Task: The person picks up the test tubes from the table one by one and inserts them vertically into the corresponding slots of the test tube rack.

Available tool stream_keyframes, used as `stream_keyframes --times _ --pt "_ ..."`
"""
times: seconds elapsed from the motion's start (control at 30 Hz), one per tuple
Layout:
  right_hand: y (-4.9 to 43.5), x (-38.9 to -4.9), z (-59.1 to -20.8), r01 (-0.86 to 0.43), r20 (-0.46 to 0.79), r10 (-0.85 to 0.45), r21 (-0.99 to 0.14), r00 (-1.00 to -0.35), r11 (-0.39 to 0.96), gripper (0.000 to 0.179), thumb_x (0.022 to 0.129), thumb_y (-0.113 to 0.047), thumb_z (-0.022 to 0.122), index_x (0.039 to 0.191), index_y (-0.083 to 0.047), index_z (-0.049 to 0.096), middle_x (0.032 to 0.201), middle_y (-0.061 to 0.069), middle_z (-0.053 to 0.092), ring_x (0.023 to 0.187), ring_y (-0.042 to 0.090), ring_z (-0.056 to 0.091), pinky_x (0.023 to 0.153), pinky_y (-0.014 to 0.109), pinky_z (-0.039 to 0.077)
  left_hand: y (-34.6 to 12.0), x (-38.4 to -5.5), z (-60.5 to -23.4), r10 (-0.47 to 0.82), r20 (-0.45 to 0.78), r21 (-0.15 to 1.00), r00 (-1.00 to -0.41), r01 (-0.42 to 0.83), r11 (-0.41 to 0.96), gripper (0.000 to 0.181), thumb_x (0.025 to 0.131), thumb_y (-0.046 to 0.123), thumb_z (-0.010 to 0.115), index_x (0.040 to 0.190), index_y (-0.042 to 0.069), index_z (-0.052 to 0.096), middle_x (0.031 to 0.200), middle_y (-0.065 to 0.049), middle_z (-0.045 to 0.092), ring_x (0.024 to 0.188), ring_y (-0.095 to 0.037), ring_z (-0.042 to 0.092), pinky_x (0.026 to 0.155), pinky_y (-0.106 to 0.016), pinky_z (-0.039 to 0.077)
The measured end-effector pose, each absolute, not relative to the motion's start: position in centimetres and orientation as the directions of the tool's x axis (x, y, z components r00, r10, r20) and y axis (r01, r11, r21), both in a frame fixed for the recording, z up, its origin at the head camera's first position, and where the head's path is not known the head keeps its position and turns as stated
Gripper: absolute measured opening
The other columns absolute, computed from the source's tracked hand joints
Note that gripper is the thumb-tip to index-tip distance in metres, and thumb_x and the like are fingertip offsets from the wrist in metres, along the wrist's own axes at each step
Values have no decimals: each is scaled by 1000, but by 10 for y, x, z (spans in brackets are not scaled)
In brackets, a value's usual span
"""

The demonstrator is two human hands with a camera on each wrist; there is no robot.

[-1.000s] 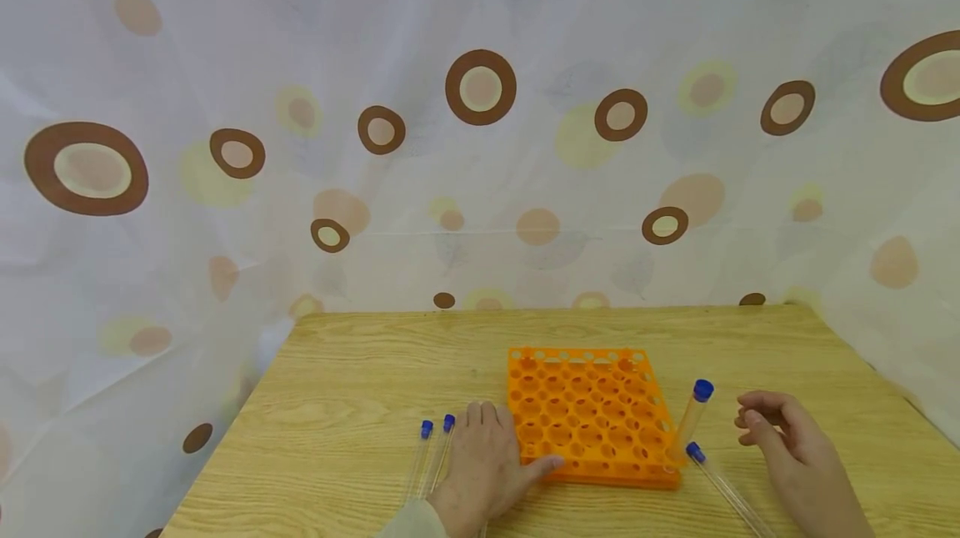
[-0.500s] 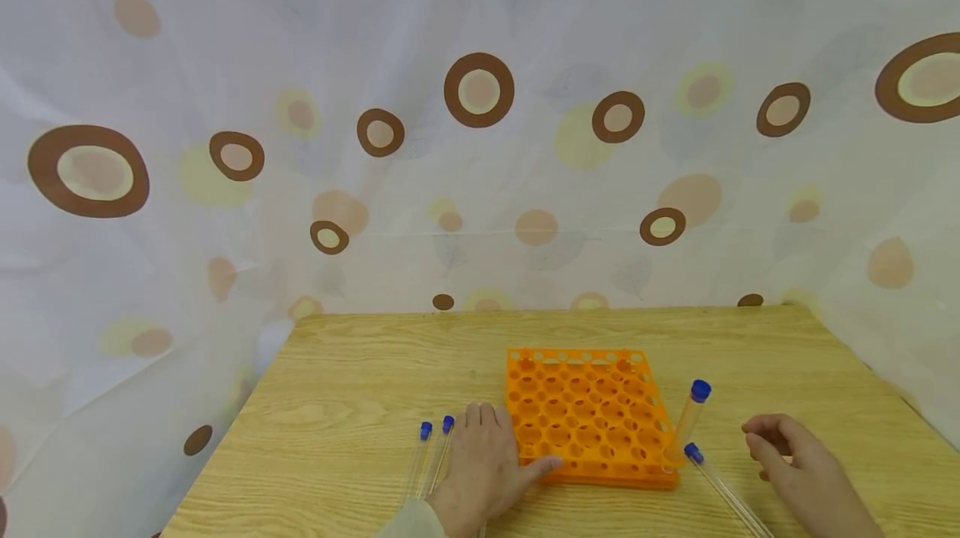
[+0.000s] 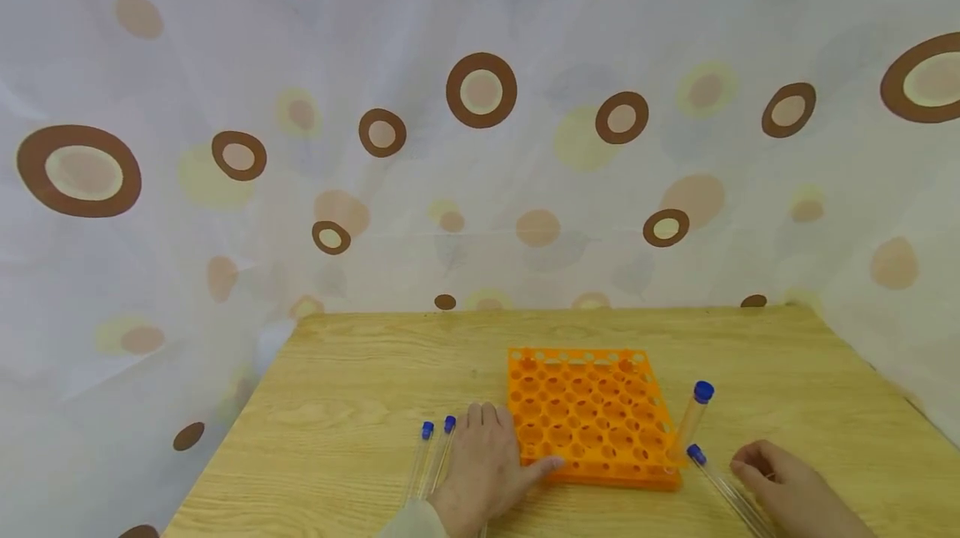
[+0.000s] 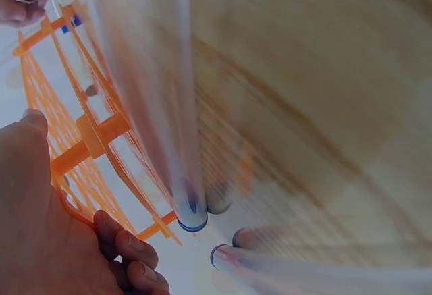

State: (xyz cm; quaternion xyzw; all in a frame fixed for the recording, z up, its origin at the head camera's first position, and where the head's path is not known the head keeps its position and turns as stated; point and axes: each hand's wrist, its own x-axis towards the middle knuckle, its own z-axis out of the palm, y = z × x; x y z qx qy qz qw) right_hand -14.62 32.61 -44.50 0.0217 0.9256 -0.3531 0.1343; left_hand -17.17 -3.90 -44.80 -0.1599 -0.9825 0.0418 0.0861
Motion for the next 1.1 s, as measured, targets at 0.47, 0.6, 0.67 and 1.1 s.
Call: stream_keyframes --times 0.47,0.6,0.67,1.1 --pt "317 -150 -453 119 -276 -73 -620 -958 775 32 102 -27 51 103 4 62 93 1 65 83 16 57 72 34 50 -40 -171 -444 322 151 -130 -935 304 944 95 78 92 12 93 7 51 78 -4 41 73 -20 35 68 -31 35" --pt "313 -148 -456 131 -284 -62 -613 -957 779 31 101 -26 53 101 4 62 90 1 64 80 16 55 70 34 50 -40 -170 -446 332 155 -133 -931 313 940 95 79 92 12 93 7 51 78 -4 41 72 -20 35 67 -30 34" --pt "311 -147 -457 125 -276 -64 -614 -959 779 29 101 -24 53 99 3 62 88 1 63 77 16 53 68 32 48 -40 -170 -446 336 159 -131 -928 317 939 94 80 91 13 92 7 51 77 -4 41 72 -19 35 66 -30 33" --pt "303 -150 -464 74 -223 -67 -568 -973 820 15 91 -11 63 95 2 57 77 2 53 71 17 47 61 27 40 -40 -169 -446 339 172 -118 -925 322 939 89 80 91 16 88 9 49 75 -3 39 69 -19 34 64 -29 31"
